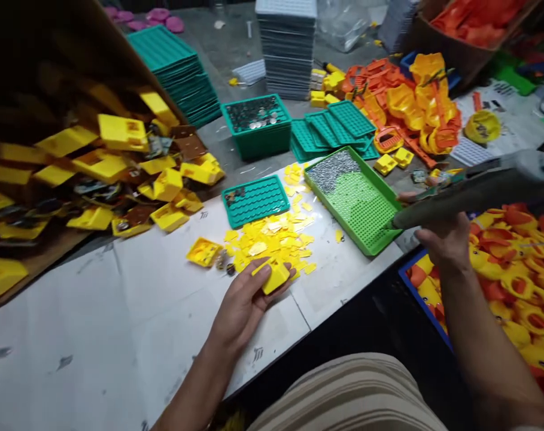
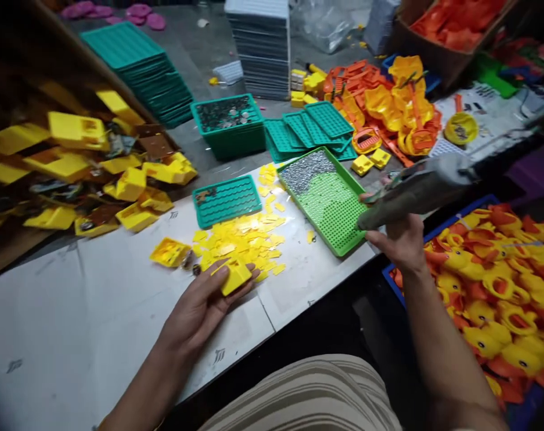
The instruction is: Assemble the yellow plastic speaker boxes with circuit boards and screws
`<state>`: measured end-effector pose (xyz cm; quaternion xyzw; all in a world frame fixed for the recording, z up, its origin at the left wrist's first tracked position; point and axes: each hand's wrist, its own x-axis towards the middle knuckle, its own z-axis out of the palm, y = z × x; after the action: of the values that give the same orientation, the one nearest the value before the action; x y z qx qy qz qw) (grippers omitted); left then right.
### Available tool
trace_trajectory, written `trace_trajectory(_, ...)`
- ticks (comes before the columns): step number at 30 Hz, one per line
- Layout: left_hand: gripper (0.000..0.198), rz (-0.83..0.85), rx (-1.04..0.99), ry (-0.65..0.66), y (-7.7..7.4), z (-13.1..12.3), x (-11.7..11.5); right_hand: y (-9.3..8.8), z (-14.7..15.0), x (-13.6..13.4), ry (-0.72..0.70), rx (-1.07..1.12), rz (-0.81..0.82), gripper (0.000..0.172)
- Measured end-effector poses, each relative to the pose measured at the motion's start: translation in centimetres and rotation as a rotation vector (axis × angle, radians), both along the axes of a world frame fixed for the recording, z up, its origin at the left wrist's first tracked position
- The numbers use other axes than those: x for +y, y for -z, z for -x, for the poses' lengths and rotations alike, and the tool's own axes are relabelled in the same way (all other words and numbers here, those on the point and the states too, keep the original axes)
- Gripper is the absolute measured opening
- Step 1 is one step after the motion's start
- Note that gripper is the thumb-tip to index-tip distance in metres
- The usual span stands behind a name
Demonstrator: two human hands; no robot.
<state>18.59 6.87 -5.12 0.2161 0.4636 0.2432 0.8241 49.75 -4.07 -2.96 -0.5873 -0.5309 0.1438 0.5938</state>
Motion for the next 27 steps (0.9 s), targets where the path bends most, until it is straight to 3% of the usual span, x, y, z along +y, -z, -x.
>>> trace_trajectory(5,0.038,0.038,0.089,0.109,-0.6,-2.0,-1.4,-0.2,-1.3,2.9,-0.054,0.133,0.106,0.028)
trace_trajectory(12,0.037,0.093,0.032,0.267,0.3,-7.0,-3.2,-0.3,2.2,7.5,0.018,0.351,-0.278,0.024)
trace_trajectory(15,0.036,0.081,0.029,0.297,0.8,-8.3,-3.4,0.3,3.2,8.7,0.069,0.394,-0.329,0.023)
trace_trajectory(27,0.038,0.099,0.024,0.28,0.9,-8.9,-3.3,0.3,4.4,10.0,0.061,0.44,-0.263,0.029)
